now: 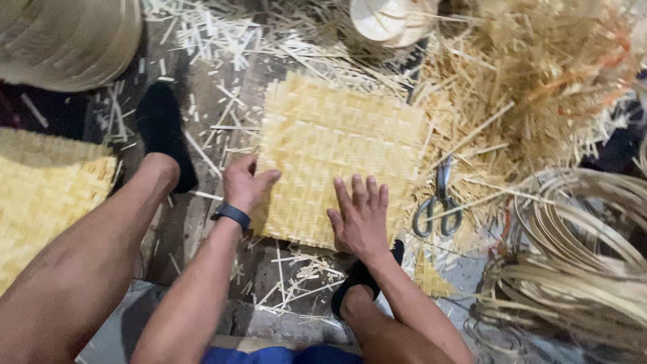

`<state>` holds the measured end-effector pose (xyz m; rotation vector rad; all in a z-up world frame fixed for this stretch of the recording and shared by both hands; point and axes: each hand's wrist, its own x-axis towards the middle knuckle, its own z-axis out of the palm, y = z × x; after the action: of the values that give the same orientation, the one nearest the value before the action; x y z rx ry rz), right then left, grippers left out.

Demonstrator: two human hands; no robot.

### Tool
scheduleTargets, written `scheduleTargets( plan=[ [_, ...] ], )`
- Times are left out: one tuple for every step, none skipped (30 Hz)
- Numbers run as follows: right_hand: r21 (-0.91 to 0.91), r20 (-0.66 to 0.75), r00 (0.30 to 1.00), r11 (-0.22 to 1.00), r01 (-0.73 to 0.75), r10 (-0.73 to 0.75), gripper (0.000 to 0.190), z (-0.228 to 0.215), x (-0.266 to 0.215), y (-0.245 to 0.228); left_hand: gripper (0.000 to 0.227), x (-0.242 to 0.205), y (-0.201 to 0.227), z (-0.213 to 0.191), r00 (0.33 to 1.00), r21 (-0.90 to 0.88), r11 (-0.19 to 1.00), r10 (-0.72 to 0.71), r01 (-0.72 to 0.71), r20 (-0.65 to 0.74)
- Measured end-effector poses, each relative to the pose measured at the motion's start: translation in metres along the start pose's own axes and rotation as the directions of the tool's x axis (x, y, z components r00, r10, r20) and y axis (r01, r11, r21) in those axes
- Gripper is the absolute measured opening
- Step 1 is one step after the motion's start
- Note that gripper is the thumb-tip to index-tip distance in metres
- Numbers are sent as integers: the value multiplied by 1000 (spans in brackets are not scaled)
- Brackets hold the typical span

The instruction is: The person assembles bamboo baskets by placing a woven mat between two circular bamboo rings, pressing them together on a wooden mold, and trimming the excess material with shears.

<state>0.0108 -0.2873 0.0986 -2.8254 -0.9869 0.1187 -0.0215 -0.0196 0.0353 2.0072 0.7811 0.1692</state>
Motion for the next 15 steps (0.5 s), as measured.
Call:
scheduleTargets(
  plan=[
    [9, -26, 1000, 1000, 14, -14, 69, 0, -2, 0, 39, 5, -12, 5, 997, -38, 996, 83, -82, 5],
    [16, -52, 998, 999, 28, -28, 70, 2, 0, 1, 37, 9, -24, 7, 998, -54, 998, 23, -20, 55],
    [16, -76, 997, 1000, 27, -26, 72, 2, -1, 3, 35, 13, -34, 11, 992, -69, 997, -30, 38, 122],
    [41, -86, 996, 998, 40, -37, 73, 3, 0, 4, 46, 17, -46, 5, 990, 31, 999, -43, 40, 131],
    [55, -105, 994, 998, 28, -22, 73, 3, -1, 9, 62, 23, -52, 8, 987, 124, 992, -33, 14, 158],
    [178, -101, 995, 984, 30, -12, 73, 0, -4, 15, 59, 23, -59, 7, 976, 88, 992, -111, 95, 187],
    [295, -108, 994, 955, 33, -1, 73, -4, -7, 22, 49, 26, -65, 3, 981, 74, 996, -59, 46, 187],
    [406, -122, 993, 913, 42, 9, 73, -12, -15, 35, 58, 28, -72, 2, 970, 129, 988, -108, 82, 217],
    [454, -215, 967, 890, -26, 137, 68, -21, -27, 52, 64, 31, -79, -2, 960, 185, 979, -130, 85, 248],
    [504, -304, 916, 860, -79, 262, 63, -30, -39, 68, 62, 37, -85, 1, 965, 217, 974, -114, 62, 238],
    [559, -382, 849, 823, -102, 365, 58, -36, -47, 81, 62, 42, -95, 2, 972, 250, 967, -107, 52, 211],
    [552, -473, 744, 817, -167, 472, 51, -47, -59, 105, 67, 44, -106, 6, 974, 172, 983, -98, 63, 202],
    [555, -555, 622, 803, -218, 553, 45, -63, -75, 136, 78, 45, -116, 8, 978, 94, 992, -97, 81, 183],
    [548, -595, 511, 778, -307, 620, 49, -83, -101, 163, 80, 48, -124, 10, 981, 25, 997, -78, 74, 177],
    [389, -638, 505, 809, -440, 582, 45, -109, -136, 187, 83, 49, -131, 14, 984, -46, 996, -66, 74, 168]
  ],
)
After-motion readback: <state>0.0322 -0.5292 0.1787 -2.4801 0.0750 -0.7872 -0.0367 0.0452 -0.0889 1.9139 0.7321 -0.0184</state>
